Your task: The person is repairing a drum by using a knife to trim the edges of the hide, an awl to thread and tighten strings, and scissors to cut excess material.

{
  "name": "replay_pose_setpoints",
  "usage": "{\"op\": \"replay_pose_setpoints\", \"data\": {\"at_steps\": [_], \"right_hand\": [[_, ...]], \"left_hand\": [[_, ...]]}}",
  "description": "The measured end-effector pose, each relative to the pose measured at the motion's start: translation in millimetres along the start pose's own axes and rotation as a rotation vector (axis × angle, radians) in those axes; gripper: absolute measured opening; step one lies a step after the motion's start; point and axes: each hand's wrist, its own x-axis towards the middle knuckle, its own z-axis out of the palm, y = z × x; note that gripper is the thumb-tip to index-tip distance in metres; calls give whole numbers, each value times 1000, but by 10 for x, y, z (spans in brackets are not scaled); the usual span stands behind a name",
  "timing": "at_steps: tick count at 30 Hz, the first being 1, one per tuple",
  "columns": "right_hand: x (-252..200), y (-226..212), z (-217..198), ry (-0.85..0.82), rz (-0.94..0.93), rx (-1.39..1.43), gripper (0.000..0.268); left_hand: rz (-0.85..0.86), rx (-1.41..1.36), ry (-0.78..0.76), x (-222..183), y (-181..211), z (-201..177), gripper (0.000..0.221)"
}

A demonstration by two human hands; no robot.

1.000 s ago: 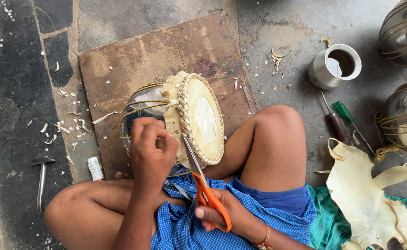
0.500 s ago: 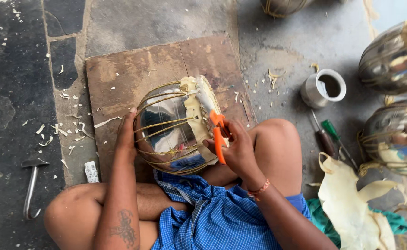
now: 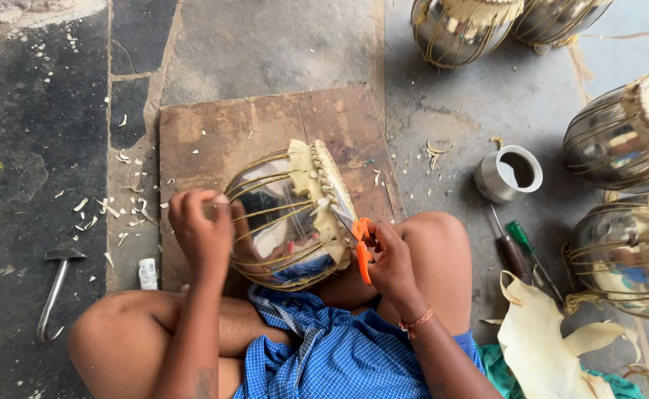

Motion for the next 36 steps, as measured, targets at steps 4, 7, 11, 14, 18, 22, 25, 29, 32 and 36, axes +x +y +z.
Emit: {"op": "replay_pose_setpoints", "data": {"at_steps": [4,7,11,14,18,22,25,29,32,36], "right_hand": [[-142,27,1,-20,-74,60,34],[-47,-69,4,-21,-105,66,33],[-168,-188,-143,-11,-150,41,37],[-318,-286,-283,-114,181,-101,42],[-579,-327,-415,-278,376,257,33],[-745,-327,-483,-416,498,475,41],[-814,-308,-462,-498,609,495,44],[-849,-303,-419,-573,717,696,44],[-849,-315,-403,-638,757,689,43],[-800,-314,-428,-675,754,812,41]], "left_hand": [[324,-469,-268,-17,952,-163,20],[548,-154,-375,164,1343,-179,36],[578,-171,-487,240,1436,-117,29],[578,-174,-494,223,1361,-104,26],[429,-256,-475,121,1332,-90,14],[327,-369,-431,106,1388,-101,8],[181,-436,-427,58,1401,-109,9],[204,-404,-395,26,1420,-61,10],[228,-363,-382,14,1401,-58,13],[228,-353,-391,-11,1386,-58,15]]}}
